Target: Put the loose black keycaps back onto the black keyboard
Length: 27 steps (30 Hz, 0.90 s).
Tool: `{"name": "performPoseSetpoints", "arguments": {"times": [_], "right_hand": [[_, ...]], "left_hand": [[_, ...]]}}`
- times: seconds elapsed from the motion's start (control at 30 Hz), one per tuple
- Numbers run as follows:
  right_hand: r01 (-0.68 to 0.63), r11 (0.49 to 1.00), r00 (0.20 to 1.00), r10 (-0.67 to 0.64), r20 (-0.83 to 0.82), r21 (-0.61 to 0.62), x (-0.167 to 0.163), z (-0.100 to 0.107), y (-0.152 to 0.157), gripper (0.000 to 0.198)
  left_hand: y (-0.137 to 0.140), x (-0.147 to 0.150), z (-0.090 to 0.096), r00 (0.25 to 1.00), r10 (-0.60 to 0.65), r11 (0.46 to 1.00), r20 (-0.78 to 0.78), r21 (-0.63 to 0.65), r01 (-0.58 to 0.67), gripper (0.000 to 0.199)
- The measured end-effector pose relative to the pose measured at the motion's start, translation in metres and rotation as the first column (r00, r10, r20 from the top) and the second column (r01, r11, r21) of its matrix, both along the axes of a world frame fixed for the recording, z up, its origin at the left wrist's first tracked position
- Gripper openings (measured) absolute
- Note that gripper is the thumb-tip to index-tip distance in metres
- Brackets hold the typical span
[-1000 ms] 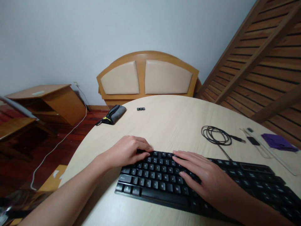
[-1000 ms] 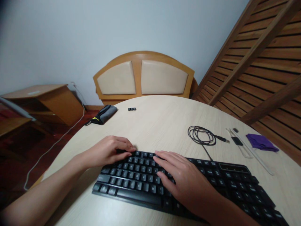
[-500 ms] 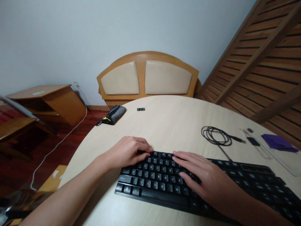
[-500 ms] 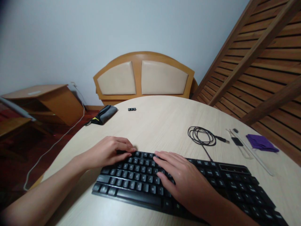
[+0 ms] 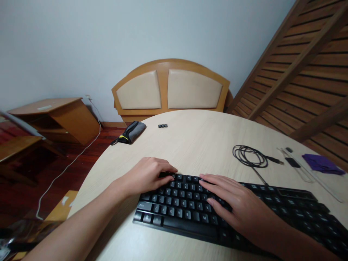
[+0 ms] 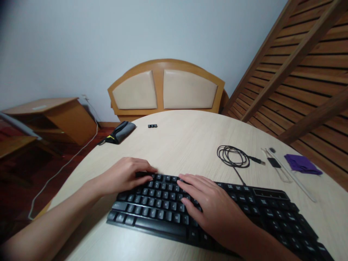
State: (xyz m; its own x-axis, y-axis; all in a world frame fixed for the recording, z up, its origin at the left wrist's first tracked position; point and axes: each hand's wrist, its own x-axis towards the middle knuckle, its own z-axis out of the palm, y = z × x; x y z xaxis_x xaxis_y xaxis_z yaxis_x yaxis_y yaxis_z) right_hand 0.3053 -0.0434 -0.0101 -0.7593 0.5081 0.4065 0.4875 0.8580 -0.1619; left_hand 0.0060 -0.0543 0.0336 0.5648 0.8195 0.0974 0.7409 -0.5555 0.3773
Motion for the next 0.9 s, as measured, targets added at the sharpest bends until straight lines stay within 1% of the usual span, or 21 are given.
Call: {"name": "performPoseSetpoints", "arguments": {"times": [0.13,0.23,0.33,0.4,0.5,0.57,0.67,0.8,0.9], "right_hand": [[0.000,1.000,1.000,0.000,0.010,-0.006,0.000,-0.001,0.000,0.036],[0.001,1.000,1.000,-0.001,0.006,-0.008,0.000,-0.001,0.001,0.036],[-0.001,1.000,1.000,0.001,-0.003,-0.006,0.000,-0.002,0.001,0.036],[-0.003,1.000,1.000,0.003,-0.011,-0.007,0.000,-0.002,0.001,0.036],[-0.004,1.000,1.000,0.003,-0.022,-0.017,0.001,-0.002,0.000,0.036],[0.000,1.000,1.000,-0.001,-0.027,-0.023,0.001,-0.002,0.000,0.036],[0.001,1.000,1.000,-0.001,-0.025,-0.027,0.000,-0.002,0.000,0.036],[0.001,1.000,1.000,-0.001,-0.013,-0.027,0.001,-0.002,0.000,0.036],[0.001,1.000,1.000,-0.002,-0.014,-0.030,0.000,-0.001,0.000,0.036]], "left_hand": [[0.001,0.001,-0.002,0.997,0.069,0.995,0.040,-0.077,-0.065,0.018],[0.003,0.000,-0.006,0.984,0.155,0.978,0.089,-0.155,-0.140,0.016],[0.004,-0.002,-0.012,0.967,0.191,0.959,0.170,-0.242,-0.146,0.016],[0.004,-0.001,-0.013,0.960,0.203,0.953,0.193,-0.266,-0.148,0.017],[0.000,0.004,-0.011,0.964,0.230,0.952,0.132,-0.238,-0.194,0.018],[-0.003,0.009,-0.008,0.967,0.250,0.955,0.055,-0.181,-0.236,0.020],[-0.009,0.018,-0.005,0.966,0.257,0.959,-0.035,-0.112,-0.259,0.023],[-0.012,0.022,-0.005,0.962,0.258,0.958,-0.087,-0.108,-0.266,0.025],[-0.011,0.020,-0.007,0.962,0.258,0.956,-0.092,-0.122,-0.268,0.024]]}}
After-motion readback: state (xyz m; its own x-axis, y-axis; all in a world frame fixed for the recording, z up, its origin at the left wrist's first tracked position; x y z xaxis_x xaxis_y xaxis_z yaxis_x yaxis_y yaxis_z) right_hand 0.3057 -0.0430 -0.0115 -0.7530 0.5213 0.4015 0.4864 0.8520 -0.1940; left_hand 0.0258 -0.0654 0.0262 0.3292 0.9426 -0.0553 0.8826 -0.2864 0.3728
